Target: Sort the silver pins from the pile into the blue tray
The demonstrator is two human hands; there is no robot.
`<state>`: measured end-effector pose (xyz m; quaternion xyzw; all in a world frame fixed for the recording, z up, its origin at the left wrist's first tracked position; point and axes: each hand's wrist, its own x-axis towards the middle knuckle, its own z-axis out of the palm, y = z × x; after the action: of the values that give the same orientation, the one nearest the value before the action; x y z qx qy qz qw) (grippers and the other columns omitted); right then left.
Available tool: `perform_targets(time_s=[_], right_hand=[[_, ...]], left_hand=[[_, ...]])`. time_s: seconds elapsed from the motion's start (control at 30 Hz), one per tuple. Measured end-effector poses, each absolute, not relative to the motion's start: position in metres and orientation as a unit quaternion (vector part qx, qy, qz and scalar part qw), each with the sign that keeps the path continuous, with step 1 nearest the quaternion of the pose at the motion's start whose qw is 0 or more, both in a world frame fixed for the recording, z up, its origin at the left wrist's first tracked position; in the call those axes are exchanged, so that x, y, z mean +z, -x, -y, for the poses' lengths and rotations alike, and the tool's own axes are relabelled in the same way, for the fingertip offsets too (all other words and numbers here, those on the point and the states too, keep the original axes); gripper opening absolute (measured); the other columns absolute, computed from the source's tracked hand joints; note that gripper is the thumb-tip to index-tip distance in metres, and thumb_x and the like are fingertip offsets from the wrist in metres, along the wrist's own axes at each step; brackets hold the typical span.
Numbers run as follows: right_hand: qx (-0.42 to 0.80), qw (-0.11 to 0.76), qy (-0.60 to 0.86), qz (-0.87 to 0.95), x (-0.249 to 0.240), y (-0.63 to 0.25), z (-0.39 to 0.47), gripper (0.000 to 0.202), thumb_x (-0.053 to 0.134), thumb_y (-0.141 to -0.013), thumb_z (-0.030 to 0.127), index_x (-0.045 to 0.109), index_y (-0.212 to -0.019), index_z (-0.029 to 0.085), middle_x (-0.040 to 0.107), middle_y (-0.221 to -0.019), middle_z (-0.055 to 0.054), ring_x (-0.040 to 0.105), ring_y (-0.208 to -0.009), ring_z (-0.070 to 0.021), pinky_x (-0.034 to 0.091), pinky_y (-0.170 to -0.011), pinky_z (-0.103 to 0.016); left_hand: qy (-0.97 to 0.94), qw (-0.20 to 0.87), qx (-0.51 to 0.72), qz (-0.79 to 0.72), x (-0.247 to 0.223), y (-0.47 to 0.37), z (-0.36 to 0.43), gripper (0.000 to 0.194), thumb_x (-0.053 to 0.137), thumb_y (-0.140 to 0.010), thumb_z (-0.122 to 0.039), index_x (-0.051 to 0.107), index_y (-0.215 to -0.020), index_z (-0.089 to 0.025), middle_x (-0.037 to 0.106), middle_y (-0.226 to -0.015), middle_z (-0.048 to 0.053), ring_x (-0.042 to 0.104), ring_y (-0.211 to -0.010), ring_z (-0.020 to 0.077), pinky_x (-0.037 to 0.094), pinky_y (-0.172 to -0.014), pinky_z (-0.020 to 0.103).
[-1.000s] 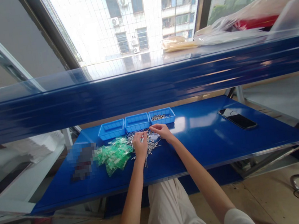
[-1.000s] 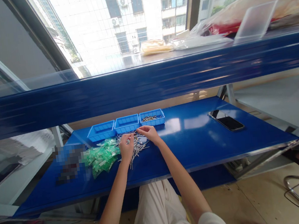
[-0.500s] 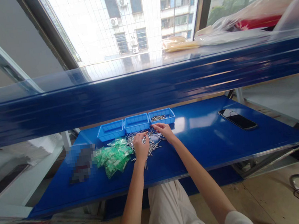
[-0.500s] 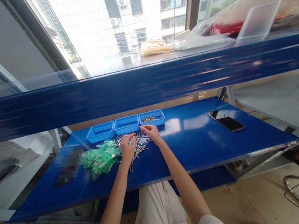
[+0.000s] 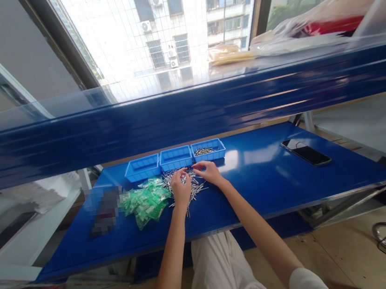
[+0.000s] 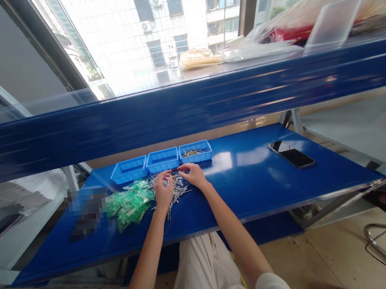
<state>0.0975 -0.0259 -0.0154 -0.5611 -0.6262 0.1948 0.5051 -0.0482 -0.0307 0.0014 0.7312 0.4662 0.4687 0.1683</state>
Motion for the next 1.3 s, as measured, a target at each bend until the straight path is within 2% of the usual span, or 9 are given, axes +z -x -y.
perform_targets(time_s=[0.17,0.47,0.57,0.7,1.0,1.17,1.3], right_hand=[[0.097,0.426,0.609,0.662,-0.017,-0.093,0.030,0.027,0.061,-0.071,0.035,0.065,-0.094,0.022,0.063,-0.094,-0.005,0.053,-0.092,-0.0210,0.038,-0.079,-0.034],[0.056,0.330,0.734,0.591,-0.015,-0.103,0.032,0.027,0.051,-0.078,0.029,0.061,-0.101,0.019,0.060,-0.099,-0.008,0.049,-0.093,-0.0222,0.035,-0.077,-0.033],[0.058,0.308,0.749,0.584,-0.015,-0.102,0.032,0.030,0.050,-0.079,0.028,0.058,-0.107,0.019,0.062,-0.094,-0.007,0.050,-0.090,-0.0213,0.035,-0.076,-0.032],[0.062,0.283,0.762,0.578,-0.014,-0.102,0.032,0.028,0.049,-0.080,0.030,0.060,-0.103,0.020,0.062,-0.090,-0.007,0.051,-0.088,-0.0206,0.034,-0.076,-0.032],[0.071,0.318,0.746,0.580,-0.014,-0.103,0.034,0.019,0.052,-0.079,0.033,0.066,-0.085,0.022,0.060,-0.090,-0.006,0.054,-0.085,-0.0182,0.036,-0.075,-0.031],[0.125,0.421,0.680,0.587,-0.016,-0.105,0.031,0.022,0.056,-0.075,0.040,0.069,-0.077,0.022,0.065,-0.081,-0.004,0.057,-0.070,-0.0157,0.041,-0.063,-0.027],[0.175,0.485,0.601,0.610,-0.014,-0.103,0.029,0.023,0.060,-0.071,0.041,0.070,-0.074,0.021,0.067,-0.076,-0.004,0.058,-0.070,-0.0159,0.043,-0.061,-0.026]], left_hand=[[-0.729,0.177,0.469,-0.466,0.002,0.048,0.030,0.020,0.044,-0.079,-0.021,0.058,-0.094,-0.019,0.058,-0.084,0.004,0.052,-0.071,0.0158,0.043,-0.074,0.033],[-0.729,0.182,0.455,-0.477,-0.002,0.048,0.029,0.021,0.044,-0.080,-0.023,0.058,-0.094,-0.019,0.058,-0.083,0.004,0.053,-0.072,0.0159,0.043,-0.074,0.035],[-0.730,0.185,0.456,-0.474,-0.002,0.048,0.029,0.021,0.043,-0.080,-0.023,0.058,-0.093,-0.019,0.058,-0.084,0.004,0.053,-0.072,0.0161,0.043,-0.075,0.035],[-0.728,0.190,0.455,-0.476,-0.001,0.049,0.029,0.020,0.043,-0.080,-0.024,0.059,-0.092,-0.019,0.058,-0.084,0.005,0.053,-0.073,0.0165,0.043,-0.074,0.035],[-0.731,0.191,0.454,-0.473,-0.001,0.049,0.029,0.021,0.043,-0.080,-0.024,0.060,-0.092,-0.019,0.058,-0.084,0.005,0.052,-0.071,0.0159,0.043,-0.074,0.035],[-0.733,0.193,0.457,-0.465,-0.003,0.049,0.028,0.024,0.045,-0.081,-0.027,0.059,-0.098,-0.019,0.058,-0.083,0.005,0.052,-0.071,0.0157,0.044,-0.073,0.035],[-0.735,0.176,0.472,-0.455,-0.003,0.050,0.027,0.025,0.047,-0.081,-0.029,0.059,-0.101,-0.020,0.056,-0.088,0.005,0.052,-0.072,0.0153,0.044,-0.074,0.034]])
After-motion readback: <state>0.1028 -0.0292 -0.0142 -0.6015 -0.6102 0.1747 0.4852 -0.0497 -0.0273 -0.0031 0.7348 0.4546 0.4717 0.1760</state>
